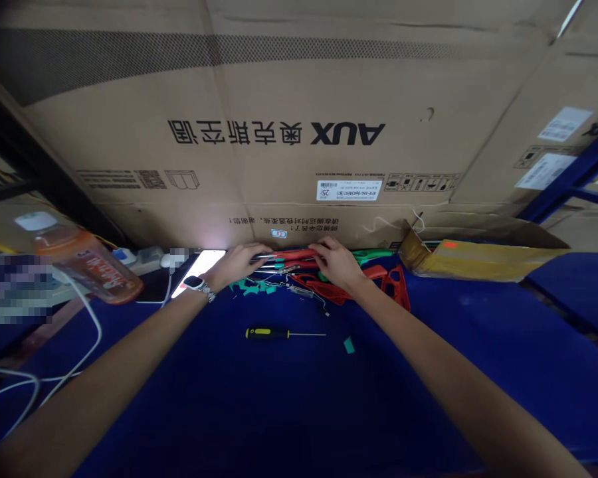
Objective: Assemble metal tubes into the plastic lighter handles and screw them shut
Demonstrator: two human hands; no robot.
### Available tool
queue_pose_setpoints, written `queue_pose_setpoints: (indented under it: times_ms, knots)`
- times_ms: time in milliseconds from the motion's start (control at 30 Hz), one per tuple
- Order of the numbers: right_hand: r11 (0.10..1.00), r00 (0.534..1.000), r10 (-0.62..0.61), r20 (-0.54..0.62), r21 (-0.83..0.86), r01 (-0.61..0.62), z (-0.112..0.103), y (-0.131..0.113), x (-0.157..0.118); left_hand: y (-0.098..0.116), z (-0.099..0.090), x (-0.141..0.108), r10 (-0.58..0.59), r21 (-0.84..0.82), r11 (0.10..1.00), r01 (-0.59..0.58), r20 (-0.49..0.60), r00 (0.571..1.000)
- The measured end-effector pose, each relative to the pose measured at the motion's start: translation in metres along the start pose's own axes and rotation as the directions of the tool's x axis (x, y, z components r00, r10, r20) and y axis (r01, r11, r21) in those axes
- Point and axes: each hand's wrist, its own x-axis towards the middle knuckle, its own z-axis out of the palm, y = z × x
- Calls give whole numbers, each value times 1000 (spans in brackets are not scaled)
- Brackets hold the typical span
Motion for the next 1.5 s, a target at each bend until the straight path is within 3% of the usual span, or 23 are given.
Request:
queue_pose_setpoints:
  times_ms: [267, 400, 567, 700, 800, 900, 1000, 1067, 1100, 1167, 1200, 1233, 1267, 1300, 1333, 1400, 1500]
  knots:
    - [999, 998, -1, 61, -54, 4, -13, -25, -3, 22, -12, -7, 57, -48, 997, -58, -37, 998]
    - [986, 993, -38, 107, -159, 55, -29, -51, -9, 41, -30, -14, 87, -14, 996, -87, 5, 996]
    - [980, 981, -94, 167, -156, 120, -43, -98, -16, 71, -51, -30, 163, 14, 986, -164, 56, 985]
    - [985, 965, -77, 252, -132, 113, -41, -123, -24, 75, -57, -43, 206, 63, 975, -215, 129, 970]
    - [993, 967, -54, 250, -90, 79, -37, -133, -31, 76, -61, -51, 231, 82, 965, -247, 168, 958]
    - [1000, 978, 7, 211, 28, -13, -36, -142, -37, 81, -67, -62, 232, 142, 959, -244, 95, 968]
    - [960, 986, 113, 122, 244, -140, -36, -150, -42, 90, -68, -78, 180, 194, 970, -146, -172, 968]
    - [894, 983, 173, 55, 411, -180, -33, -155, -44, 94, -60, -90, 52, 130, 991, 5, -430, 902]
    - [848, 979, 197, 46, 493, -194, -31, -157, -45, 95, -54, -95, -38, 53, 995, 80, -557, 830]
    - [728, 968, 236, 85, 645, -234, -24, -162, -46, 97, -39, -100, -293, -207, 956, 210, -741, 604]
    - [663, 961, 250, 118, 703, -258, -19, -165, -46, 97, -32, -99, -399, -354, 915, 193, -724, 563]
    - [604, 955, 257, 147, 747, -277, -15, -167, -45, 97, -26, -97, -490, -516, 844, 145, -634, 597]
    - [554, 951, 260, 167, 781, -288, -10, -170, -45, 96, -21, -93, -550, -668, 735, 111, -493, 674]
    - [511, 948, 264, 175, 809, -291, -6, -173, -43, 95, -17, -88, -556, -775, 626, 87, -365, 747]
    - [463, 945, 273, 182, 836, -295, -2, -175, -42, 95, -15, -82, -545, -840, 537, 78, -275, 792]
    - [337, 931, 296, 212, 889, -309, 4, -180, -40, 94, -13, -72, -535, -904, 421, 76, -180, 826]
    - [145, 902, 338, 269, 932, -332, 8, -183, -38, 96, -11, -63, -571, -939, 336, 76, -138, 810]
